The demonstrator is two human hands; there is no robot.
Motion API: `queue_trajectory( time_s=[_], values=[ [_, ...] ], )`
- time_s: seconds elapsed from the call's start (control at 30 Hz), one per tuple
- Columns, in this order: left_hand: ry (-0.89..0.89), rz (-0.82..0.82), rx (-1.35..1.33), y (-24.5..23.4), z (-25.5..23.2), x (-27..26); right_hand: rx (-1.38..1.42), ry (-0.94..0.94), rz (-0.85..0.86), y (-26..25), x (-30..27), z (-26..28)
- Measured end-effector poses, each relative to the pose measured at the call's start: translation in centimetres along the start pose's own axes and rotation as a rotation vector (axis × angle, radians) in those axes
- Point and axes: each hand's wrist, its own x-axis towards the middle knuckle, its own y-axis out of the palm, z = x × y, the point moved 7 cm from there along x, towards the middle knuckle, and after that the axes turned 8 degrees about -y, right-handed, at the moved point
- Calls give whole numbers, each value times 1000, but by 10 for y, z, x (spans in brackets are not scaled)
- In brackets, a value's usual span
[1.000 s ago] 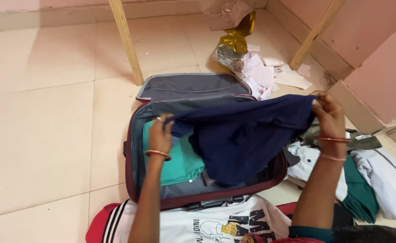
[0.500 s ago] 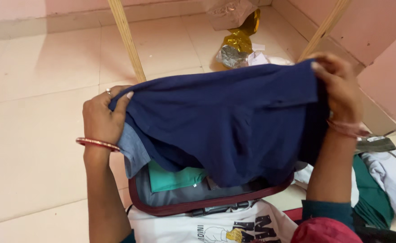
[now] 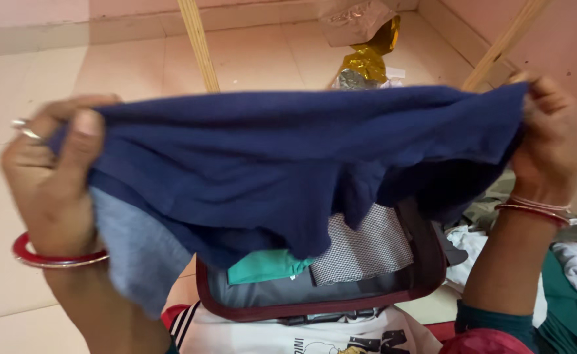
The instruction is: The person folds and places clothes into an open suitcase on the floor. They fold a teal garment and a navy polo shirt, arranging them neatly inside the suitcase.
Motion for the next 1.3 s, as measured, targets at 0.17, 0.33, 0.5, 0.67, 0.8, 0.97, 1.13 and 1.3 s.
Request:
queue_trajectory(
  time_s=[0.17, 0.33, 0.5, 0.67, 0.8, 0.97, 1.13, 1.3],
  values=[
    [105, -40, 58, -3, 18, 21, -10, -12, -26, 5, 16, 0],
    [-148, 314, 219, 51, 160, 70, -426, 234, -24, -20, 38, -99],
    [-58, -53, 796, 65, 280, 66, -1236, -128, 7, -18, 20, -182],
    [20, 175, 747, 127, 336, -10, -1205, 80, 214, 2, -47, -250],
    [-357, 556, 966, 174, 400, -64, -1114, 341, 452, 35, -90, -298],
    [-298, 547, 1092, 197, 461, -109, -1141, 641, 409, 34, -124, -363],
    [-71, 548, 1230, 204, 491, -141, -597, 921, 245, 34, -149, -421],
    [-204, 513, 1129, 202, 487, -129, -302, 774, 517, 62, -98, -399]
  ],
)
